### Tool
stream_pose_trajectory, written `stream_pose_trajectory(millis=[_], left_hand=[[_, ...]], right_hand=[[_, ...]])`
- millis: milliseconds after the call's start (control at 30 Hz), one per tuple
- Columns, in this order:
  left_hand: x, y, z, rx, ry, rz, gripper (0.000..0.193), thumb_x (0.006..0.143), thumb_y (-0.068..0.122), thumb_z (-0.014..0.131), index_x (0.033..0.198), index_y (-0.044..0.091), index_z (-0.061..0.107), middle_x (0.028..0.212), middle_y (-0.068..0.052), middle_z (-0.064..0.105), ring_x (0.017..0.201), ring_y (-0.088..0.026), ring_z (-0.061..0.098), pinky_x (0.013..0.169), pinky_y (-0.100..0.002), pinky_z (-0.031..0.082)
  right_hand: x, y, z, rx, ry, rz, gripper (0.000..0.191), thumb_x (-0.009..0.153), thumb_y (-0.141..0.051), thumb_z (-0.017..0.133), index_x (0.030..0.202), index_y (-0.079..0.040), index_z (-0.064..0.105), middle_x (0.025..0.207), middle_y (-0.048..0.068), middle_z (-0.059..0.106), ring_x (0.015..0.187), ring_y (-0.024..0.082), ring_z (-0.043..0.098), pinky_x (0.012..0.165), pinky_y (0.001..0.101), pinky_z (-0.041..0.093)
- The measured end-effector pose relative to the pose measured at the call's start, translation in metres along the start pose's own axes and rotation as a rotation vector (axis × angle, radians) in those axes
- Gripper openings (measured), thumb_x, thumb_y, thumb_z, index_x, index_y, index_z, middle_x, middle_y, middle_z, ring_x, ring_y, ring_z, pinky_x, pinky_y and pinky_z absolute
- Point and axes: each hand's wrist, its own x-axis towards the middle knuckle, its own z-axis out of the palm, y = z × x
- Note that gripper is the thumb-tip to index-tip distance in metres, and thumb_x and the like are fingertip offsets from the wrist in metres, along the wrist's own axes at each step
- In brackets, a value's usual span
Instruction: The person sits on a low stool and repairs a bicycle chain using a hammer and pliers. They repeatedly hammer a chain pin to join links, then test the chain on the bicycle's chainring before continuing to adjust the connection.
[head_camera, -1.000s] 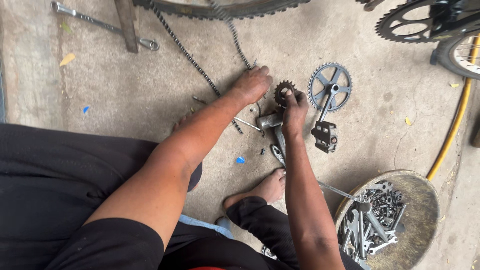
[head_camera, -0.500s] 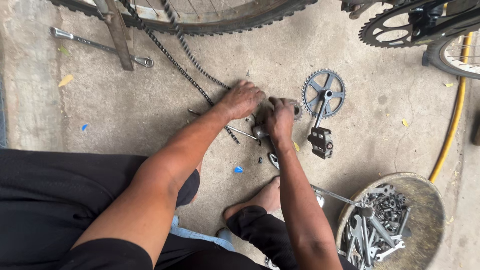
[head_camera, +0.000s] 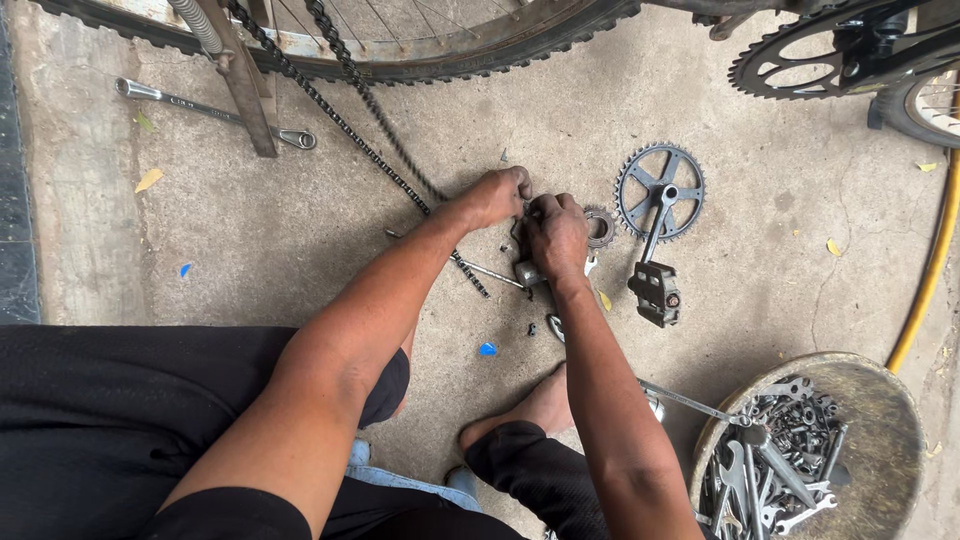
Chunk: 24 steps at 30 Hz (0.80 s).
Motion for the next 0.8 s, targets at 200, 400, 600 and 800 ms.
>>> stream_pose_trajectory(millis=[200, 400, 600, 800], left_hand=[[0.011, -0.008, -0.003, -0.079, -0.067, -0.079, 0.017, 0.090, 0.002, 0.057, 0.105, 0.004, 0.066, 0.086, -0.008, 0.077, 0.080, -0.016, 0.074, 0.077, -0.033, 0.055], [0.013, -0.008, -0.001, -0.137, -0.101, -0.112, 0.021, 0.091, 0.002, 0.057, 0.109, 0.004, 0.066, 0.087, -0.007, 0.077, 0.076, -0.014, 0.069, 0.070, -0.031, 0.051], [0.018, -0.006, -0.002, -0.173, -0.117, -0.143, 0.021, 0.093, 0.007, 0.061, 0.113, 0.005, 0.065, 0.093, -0.009, 0.076, 0.072, -0.014, 0.062, 0.063, -0.032, 0.049], [0.015, 0.001, -0.004, 0.357, 0.104, -0.088, 0.030, 0.087, 0.029, 0.080, 0.106, 0.009, 0.069, 0.104, -0.011, 0.074, 0.095, -0.027, 0.070, 0.084, -0.044, 0.057]], right_hand=[[0.001, 0.005, 0.002, 0.031, 0.036, -0.046, 0.020, 0.096, -0.021, 0.071, 0.114, -0.015, 0.074, 0.114, 0.012, 0.066, 0.111, 0.035, 0.061, 0.098, 0.0471, 0.049], [-0.005, 0.004, 0.000, 0.082, 0.116, -0.140, 0.031, 0.084, -0.019, 0.074, 0.113, -0.009, 0.071, 0.111, 0.015, 0.065, 0.106, 0.037, 0.061, 0.092, 0.0493, 0.048], [-0.007, 0.003, 0.001, 0.189, 0.061, 0.067, 0.019, 0.100, -0.023, 0.066, 0.107, -0.005, 0.067, 0.109, 0.014, 0.065, 0.103, 0.032, 0.065, 0.092, 0.0446, 0.054], [-0.003, 0.005, 0.008, 0.022, 0.086, -0.052, 0.019, 0.092, -0.017, 0.069, 0.103, -0.001, 0.068, 0.110, 0.019, 0.064, 0.105, 0.038, 0.060, 0.095, 0.0479, 0.050]])
